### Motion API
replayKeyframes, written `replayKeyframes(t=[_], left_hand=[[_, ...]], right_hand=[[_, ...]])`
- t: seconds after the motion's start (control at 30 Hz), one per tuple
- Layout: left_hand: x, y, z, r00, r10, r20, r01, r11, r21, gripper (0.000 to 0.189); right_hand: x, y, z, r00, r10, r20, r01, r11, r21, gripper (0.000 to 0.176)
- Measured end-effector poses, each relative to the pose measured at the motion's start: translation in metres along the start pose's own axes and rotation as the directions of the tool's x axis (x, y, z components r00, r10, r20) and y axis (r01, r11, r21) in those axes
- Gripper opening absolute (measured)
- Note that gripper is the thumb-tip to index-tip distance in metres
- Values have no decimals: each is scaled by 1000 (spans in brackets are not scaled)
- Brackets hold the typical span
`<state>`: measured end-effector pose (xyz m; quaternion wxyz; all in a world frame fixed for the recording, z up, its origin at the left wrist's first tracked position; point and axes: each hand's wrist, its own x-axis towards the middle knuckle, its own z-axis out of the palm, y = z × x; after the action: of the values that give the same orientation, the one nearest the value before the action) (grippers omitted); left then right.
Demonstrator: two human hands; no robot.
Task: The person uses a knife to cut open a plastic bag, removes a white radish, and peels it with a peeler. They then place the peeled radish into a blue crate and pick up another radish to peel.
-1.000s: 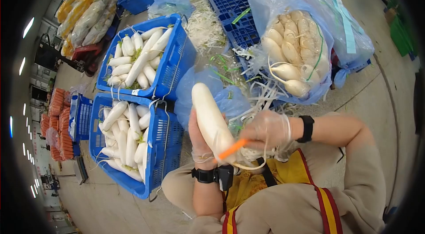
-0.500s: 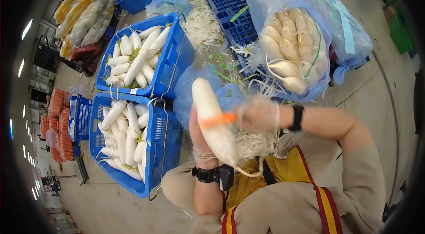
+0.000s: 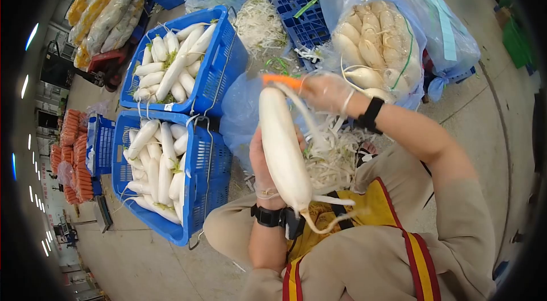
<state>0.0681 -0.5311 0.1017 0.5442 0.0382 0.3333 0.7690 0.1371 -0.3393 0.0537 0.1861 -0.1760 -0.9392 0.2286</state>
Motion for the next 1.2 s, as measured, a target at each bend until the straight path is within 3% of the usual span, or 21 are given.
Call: replayKeyframes(t=[0.07, 0.1, 0.13, 0.17, 0.2, 0.27, 0.33, 0.4, 0.53, 0.6, 0.63, 0.73, 0.77, 0.8, 0.87, 0.9, 0.93, 1.0, 1.03, 1.13, 1.2], left_hand=[[14, 2, -19, 979, -44, 197, 63, 994, -89, 38], [12, 8, -12, 993, -20, 116, 32, 994, -101, 39], [9, 12, -9, 1000, 3, 29, 0, 994, -113, 40], [11, 12, -15, 999, 20, 30, -17, 993, -115, 40], [13, 9, -25, 994, 59, 96, -33, 968, -247, 40], [10, 7, -29, 984, 87, 155, -25, 931, -365, 39], [5, 1, -16, 998, -32, -46, 26, 993, -117, 46], [4, -9, -9, 987, 25, 158, -3, 991, -136, 47], [5, 2, -9, 997, 1, 80, 11, 988, -155, 48], [9, 9, -19, 1000, -10, -15, 7, 981, -196, 49], [16, 10, -30, 995, 46, 87, -26, 976, -216, 49], [9, 4, -20, 989, -15, 146, 52, 966, -252, 47], [9, -3, -16, 991, -12, 135, 32, 989, -142, 45], [8, -9, -14, 993, -5, 120, 9, 999, -32, 44], [13, -7, -7, 984, 21, 178, -8, 997, -76, 43], [12, -1, -1, 999, 16, 37, -13, 995, -96, 45], [10, 4, 0, 994, 8, -111, -21, 993, -119, 46], [14, 11, -20, 997, 79, 3, -78, 990, -120, 47], [14, 12, -28, 984, 131, 121, -117, 986, -117, 48], [6, 6, -14, 999, -31, -13, 30, 995, -98, 50], [6, -7, -12, 996, -43, 77, 51, 994, -102, 50]], right_hand=[[-11, 6, -10, 996, 7, 84, -26, 972, 234, 15], [-25, -7, -12, 981, -194, 29, 188, 973, 132, 13], [-35, -30, -20, 954, -157, 254, 138, 986, 92, 12], [-54, -35, -6, 890, -457, 10, 443, 869, 222, 11], [-56, -43, -8, 885, -466, 7, 453, 863, 224, 11], [-60, -60, -18, 873, -453, 180, 387, 869, 308, 12], [-28, -27, 1, 958, -272, 93, 257, 955, 146, 12], [0, -4, -13, 999, -14, -30, 17, 995, 102, 19], [-34, -39, -23, 995, -11, 99, -9, 980, 199, 21], [-59, -58, -25, 792, -610, 14, 529, 698, 482, 23], [-55, -59, -20, 791, -612, 11, 530, 694, 487, 23], [-26, -43, -12, 838, -483, -253, 542, 788, 290, 23], [-6, -25, -20, 972, -234, 23, 219, 937, 274, 20], [2, -17, -25, 957, 66, 281, -116, 979, 166, 22], [-9, -22, -25, 971, 48, 234, -87, 984, 158, 23], [-15, -26, -25, 982, 18, 189, -46, 988, 146, 24], [-31, -32, -22, 965, -224, 139, 203, 968, 149, 23], [-60, -55, -27, 828, -548, 120, 466, 790, 398, 23], [-57, -54, -21, 826, -550, 121, 464, 787, 407, 23], [-32, -36, -6, 918, -323, 230, 288, 942, 172, 23], [-1, -15, -14, 990, -41, 137, 26, 994, 110, 21]])
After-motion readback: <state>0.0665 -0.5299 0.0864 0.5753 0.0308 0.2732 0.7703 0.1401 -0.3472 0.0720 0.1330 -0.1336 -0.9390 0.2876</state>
